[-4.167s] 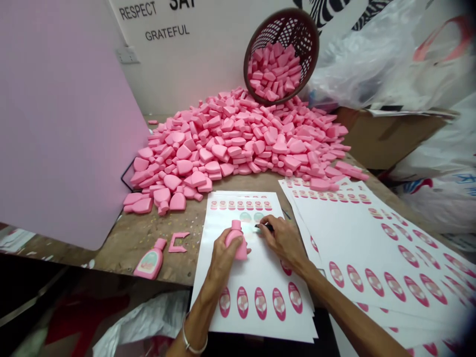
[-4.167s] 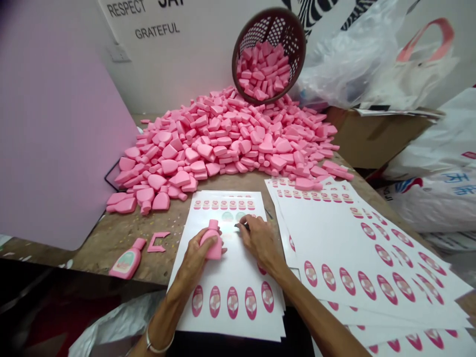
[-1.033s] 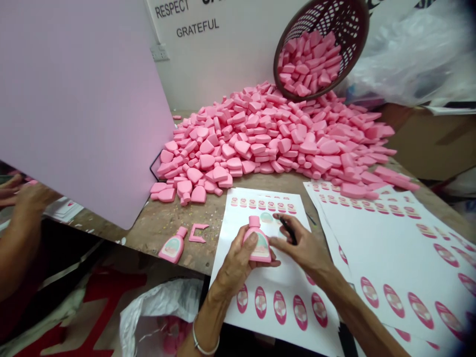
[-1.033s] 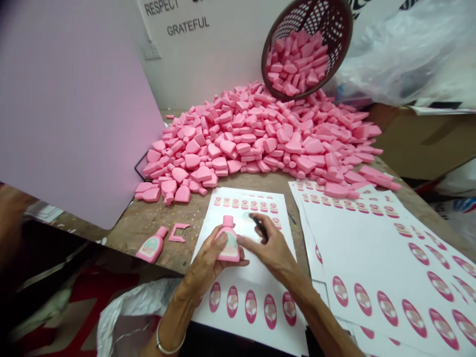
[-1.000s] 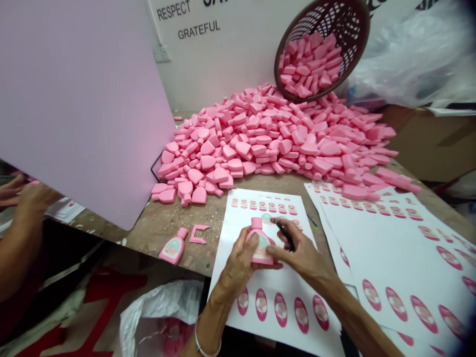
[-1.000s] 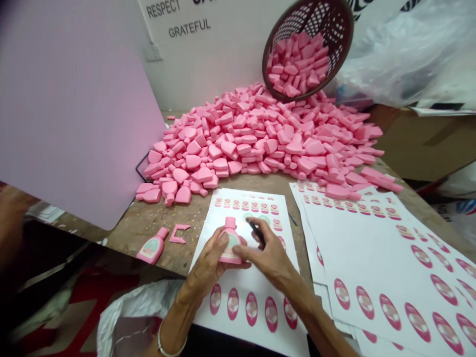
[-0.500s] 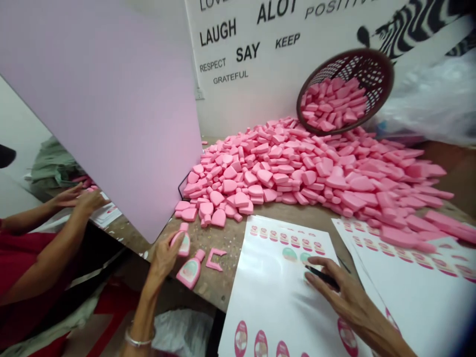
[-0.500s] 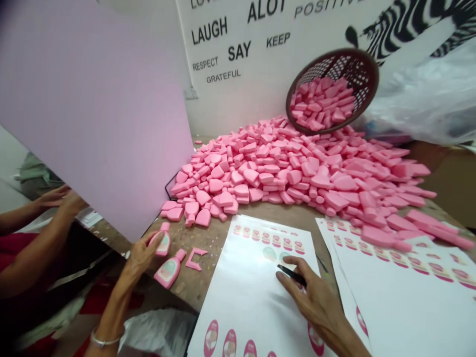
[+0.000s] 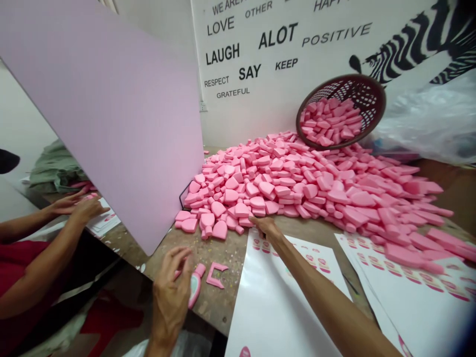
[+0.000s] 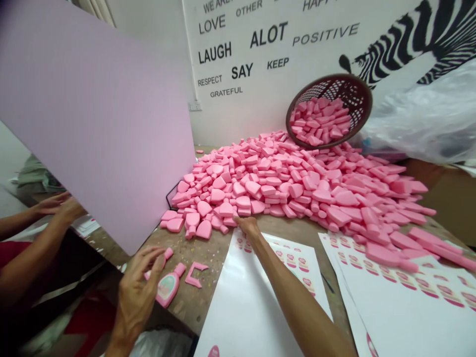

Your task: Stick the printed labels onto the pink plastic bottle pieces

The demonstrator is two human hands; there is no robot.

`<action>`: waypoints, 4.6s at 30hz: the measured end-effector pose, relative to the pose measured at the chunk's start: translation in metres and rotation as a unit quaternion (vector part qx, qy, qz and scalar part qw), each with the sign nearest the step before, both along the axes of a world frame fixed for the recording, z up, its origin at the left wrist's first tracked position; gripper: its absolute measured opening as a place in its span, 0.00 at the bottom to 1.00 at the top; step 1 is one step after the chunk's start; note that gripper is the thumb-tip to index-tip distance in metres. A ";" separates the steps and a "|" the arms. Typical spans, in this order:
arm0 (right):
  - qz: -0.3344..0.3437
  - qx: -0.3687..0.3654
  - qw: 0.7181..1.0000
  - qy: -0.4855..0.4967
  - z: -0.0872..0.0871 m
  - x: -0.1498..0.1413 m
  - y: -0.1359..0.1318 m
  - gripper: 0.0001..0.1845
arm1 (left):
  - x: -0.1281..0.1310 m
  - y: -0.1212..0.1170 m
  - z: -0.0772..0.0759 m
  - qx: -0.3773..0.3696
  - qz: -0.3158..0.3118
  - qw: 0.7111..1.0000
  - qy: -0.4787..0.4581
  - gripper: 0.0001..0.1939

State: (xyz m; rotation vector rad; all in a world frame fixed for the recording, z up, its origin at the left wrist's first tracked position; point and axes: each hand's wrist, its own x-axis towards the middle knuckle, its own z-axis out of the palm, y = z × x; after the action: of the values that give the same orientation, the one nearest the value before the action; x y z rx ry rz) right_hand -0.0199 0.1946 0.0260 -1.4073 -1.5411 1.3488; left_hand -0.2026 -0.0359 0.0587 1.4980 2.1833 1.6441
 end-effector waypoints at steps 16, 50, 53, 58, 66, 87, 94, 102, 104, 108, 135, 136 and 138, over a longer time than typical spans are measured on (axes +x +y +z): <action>0.040 0.055 0.996 -0.064 0.000 0.146 -0.164 0.19 | 0.162 0.030 -0.042 -0.137 -0.311 0.706 -0.622 0.21; -0.100 0.329 0.876 -0.338 -0.054 0.147 -0.103 0.07 | 0.174 0.079 -0.061 -0.173 -0.312 0.798 -0.485 0.26; -0.096 0.323 0.878 -0.340 -0.055 0.147 -0.103 0.07 | 0.174 0.079 -0.060 -0.175 -0.311 0.800 -0.482 0.25; -0.085 0.311 0.892 -0.316 -0.052 0.149 -0.101 0.08 | 0.174 0.079 -0.061 -0.174 -0.317 0.799 -0.480 0.25; -0.101 0.310 0.890 -0.318 -0.056 0.148 -0.101 0.09 | 0.173 0.079 -0.065 -0.165 -0.325 0.795 -0.484 0.25; -0.022 0.323 0.893 -0.313 -0.054 0.155 -0.091 0.08 | 0.172 0.082 -0.070 -0.169 -0.323 0.779 -0.511 0.25; -0.014 0.315 0.899 -0.303 -0.054 0.157 -0.087 0.07 | 0.173 0.083 -0.071 -0.174 -0.318 0.781 -0.509 0.25; -0.019 0.383 0.864 -0.328 -0.051 0.154 -0.094 0.09 | 0.173 0.083 -0.071 -0.174 -0.317 0.780 -0.510 0.26; -0.010 0.421 0.838 -0.349 -0.047 0.156 -0.097 0.10 | 0.172 0.083 -0.070 -0.172 -0.322 0.779 -0.510 0.26; -0.043 0.417 0.821 -0.388 -0.042 0.162 -0.099 0.10 | 0.172 0.082 -0.070 -0.167 -0.323 0.777 -0.514 0.26; -0.040 0.291 0.953 -0.077 0.015 0.133 -0.154 0.11 | 0.174 0.050 -0.027 -0.135 -0.332 0.665 -0.655 0.30; -0.038 0.295 0.952 -0.077 0.016 0.133 -0.155 0.11 | 0.174 0.049 -0.025 -0.137 -0.337 0.660 -0.657 0.31; -0.032 0.299 0.951 -0.078 0.016 0.132 -0.156 0.10 | 0.174 0.048 -0.023 -0.135 -0.345 0.655 -0.659 0.31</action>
State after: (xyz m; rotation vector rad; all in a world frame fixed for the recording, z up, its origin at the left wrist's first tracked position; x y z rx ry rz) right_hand 0.1123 0.0388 0.0421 -1.1742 -1.7887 0.6490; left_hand -0.0283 0.0117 0.0358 0.4585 0.7883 1.2472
